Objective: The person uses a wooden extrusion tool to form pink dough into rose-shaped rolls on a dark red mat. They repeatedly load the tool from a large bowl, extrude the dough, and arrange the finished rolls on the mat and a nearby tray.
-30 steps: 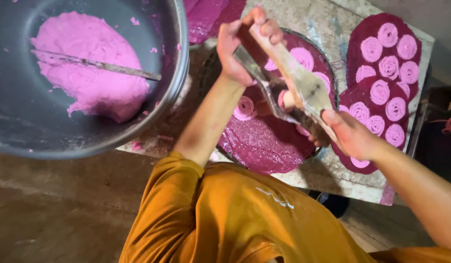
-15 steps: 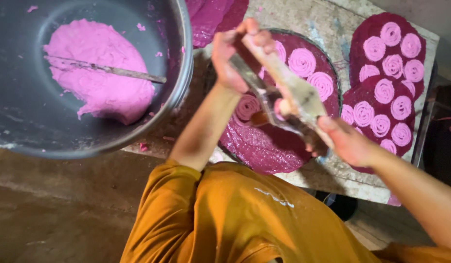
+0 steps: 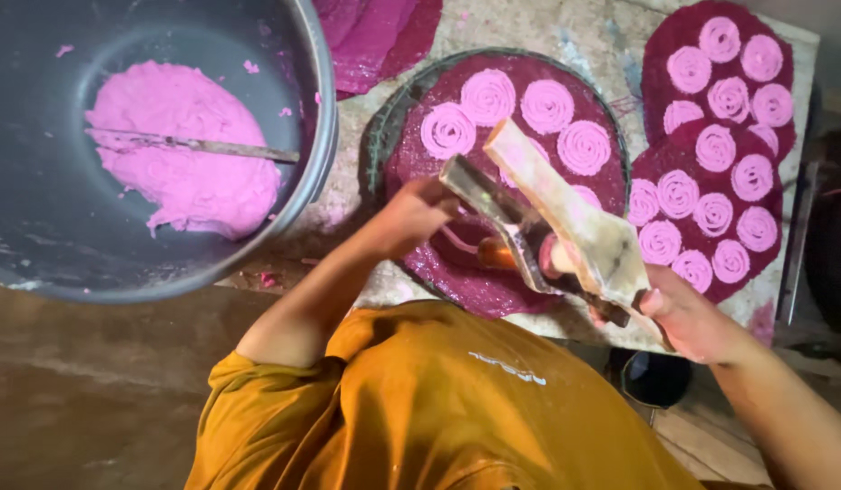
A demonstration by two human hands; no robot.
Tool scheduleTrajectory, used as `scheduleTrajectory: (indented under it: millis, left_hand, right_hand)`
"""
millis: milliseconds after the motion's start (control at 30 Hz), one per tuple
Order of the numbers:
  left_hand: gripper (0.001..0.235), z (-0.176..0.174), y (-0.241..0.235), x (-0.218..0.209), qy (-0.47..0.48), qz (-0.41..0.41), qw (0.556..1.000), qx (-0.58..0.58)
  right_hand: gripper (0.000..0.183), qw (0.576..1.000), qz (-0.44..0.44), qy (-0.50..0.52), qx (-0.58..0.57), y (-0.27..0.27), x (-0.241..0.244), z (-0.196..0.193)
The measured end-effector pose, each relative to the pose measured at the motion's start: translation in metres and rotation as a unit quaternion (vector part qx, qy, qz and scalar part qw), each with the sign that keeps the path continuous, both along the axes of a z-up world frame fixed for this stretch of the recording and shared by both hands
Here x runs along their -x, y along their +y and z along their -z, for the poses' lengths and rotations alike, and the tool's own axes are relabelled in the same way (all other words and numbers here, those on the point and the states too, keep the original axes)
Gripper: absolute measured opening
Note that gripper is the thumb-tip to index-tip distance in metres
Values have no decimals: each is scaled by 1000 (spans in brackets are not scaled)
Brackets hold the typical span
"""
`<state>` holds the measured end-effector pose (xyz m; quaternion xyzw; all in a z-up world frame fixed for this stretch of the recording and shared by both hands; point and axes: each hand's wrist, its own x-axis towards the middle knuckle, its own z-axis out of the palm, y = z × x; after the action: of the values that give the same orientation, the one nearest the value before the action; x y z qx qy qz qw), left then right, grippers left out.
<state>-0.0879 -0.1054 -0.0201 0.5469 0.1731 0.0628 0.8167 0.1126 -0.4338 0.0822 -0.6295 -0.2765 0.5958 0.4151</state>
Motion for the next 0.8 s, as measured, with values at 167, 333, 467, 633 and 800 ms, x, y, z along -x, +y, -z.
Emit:
scheduleTrajectory:
  millis: [167,333,467,633,800]
  left_hand:
    - [69,1,-24,5,6,140,968,-210]
    - [75,18,-34,-31,30,119,987,-104]
    - [45,42,-23,-67,41,116,983,-133]
    - [46,66,8,-97,19,26,989,-141]
    - [35,87,32,-90,72,-12,963,-260]
  right_hand:
    - [90,998,39,58,-4,-12,-10,25]
    - [87,995,71,14,-71,-14,-27,62]
    - [80,984,137,69,-88,-8,-35,86]
    - [89,961,201,69,-178,-3,-16,94]
    - [101,940,265,50,-209,-4,27,103]
